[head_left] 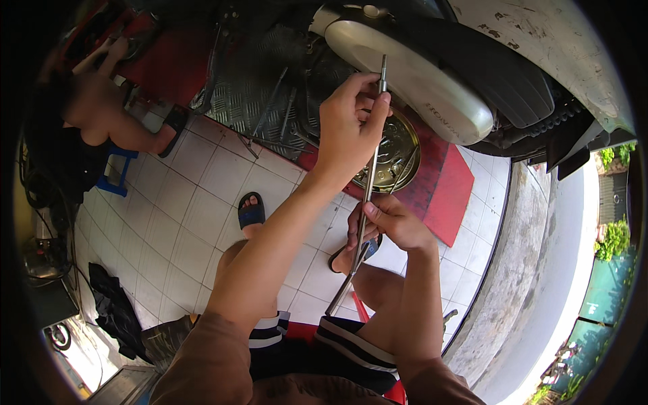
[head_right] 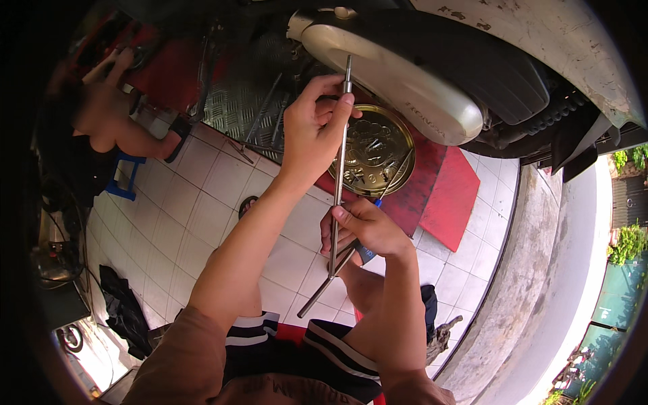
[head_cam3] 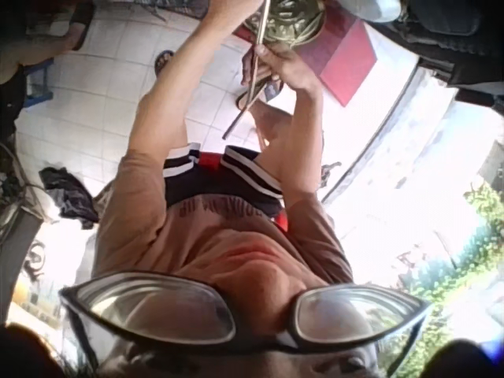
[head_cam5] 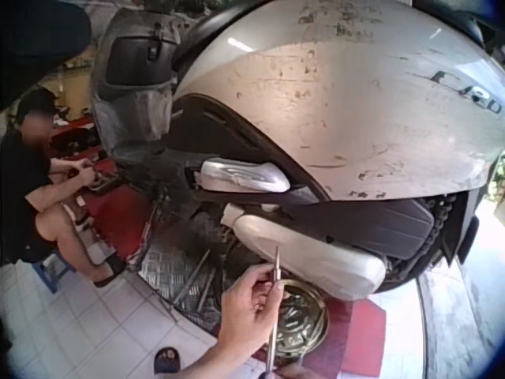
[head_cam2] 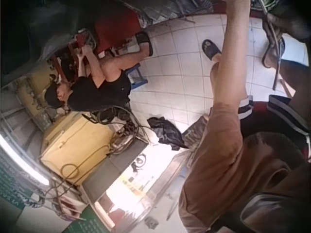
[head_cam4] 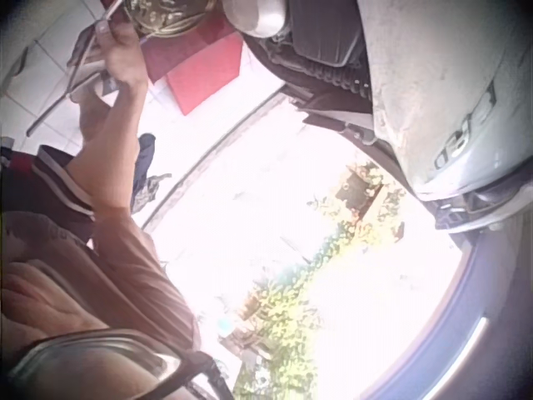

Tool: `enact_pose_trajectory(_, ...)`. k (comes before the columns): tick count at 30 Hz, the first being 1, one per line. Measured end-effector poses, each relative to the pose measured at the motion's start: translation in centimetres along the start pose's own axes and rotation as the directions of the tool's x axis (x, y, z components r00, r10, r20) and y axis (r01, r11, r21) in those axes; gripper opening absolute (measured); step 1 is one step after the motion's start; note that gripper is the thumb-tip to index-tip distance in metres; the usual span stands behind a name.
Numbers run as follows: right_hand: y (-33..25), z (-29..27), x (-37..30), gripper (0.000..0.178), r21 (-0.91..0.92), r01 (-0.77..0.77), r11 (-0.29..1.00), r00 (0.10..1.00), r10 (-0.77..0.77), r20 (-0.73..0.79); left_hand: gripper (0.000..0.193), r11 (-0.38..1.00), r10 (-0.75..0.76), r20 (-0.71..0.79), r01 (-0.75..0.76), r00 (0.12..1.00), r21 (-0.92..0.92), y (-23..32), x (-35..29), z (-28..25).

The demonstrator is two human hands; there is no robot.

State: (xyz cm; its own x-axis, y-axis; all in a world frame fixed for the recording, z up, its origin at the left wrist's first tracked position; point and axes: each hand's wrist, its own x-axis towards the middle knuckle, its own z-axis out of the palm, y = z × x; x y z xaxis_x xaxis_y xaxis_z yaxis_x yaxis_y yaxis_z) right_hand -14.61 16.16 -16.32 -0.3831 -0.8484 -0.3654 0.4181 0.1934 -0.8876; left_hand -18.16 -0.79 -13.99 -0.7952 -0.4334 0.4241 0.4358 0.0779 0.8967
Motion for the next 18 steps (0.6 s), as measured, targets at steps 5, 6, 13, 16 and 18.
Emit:
enact_pose_trajectory(5,-0.7,0.3,-0.2,0.047,0.171,0.099,0.980,0.989,-0.115,0.091,0.051,0.993,0.001,0.235,-0.029,0.972,0.118,0.5,-0.7,0.8)
enact_pose_trajectory(6,-0.9,0.2,-0.2,0.047,0.187,0.094,0.978,0.987,-0.115,0.108,0.057,0.994,0.021,0.221,-0.044,0.975,0.100,0.6,-0.6,1.1)
enact_pose_trajectory(13,-1.7,-0.1,-0.3,0.052,0.391,0.304,0.869,0.934,-0.352,0.055,0.044,0.968,0.015,0.230,-0.071,0.973,0.239,1.5,1.5,3.9)
enact_pose_trajectory(16,-2.0,-0.5,-0.1,0.054,0.499,0.372,0.783,0.894,-0.447,0.035,0.037,0.960,-0.039,0.184,-0.014,0.982,0.280,1.6,2.5,5.3)
enact_pose_trajectory(18,-2.4,-0.4,-0.1,0.055,0.561,0.389,0.731,0.877,-0.480,0.018,0.034,0.952,-0.065,0.157,0.013,0.985,0.307,1.6,3.0,5.7)
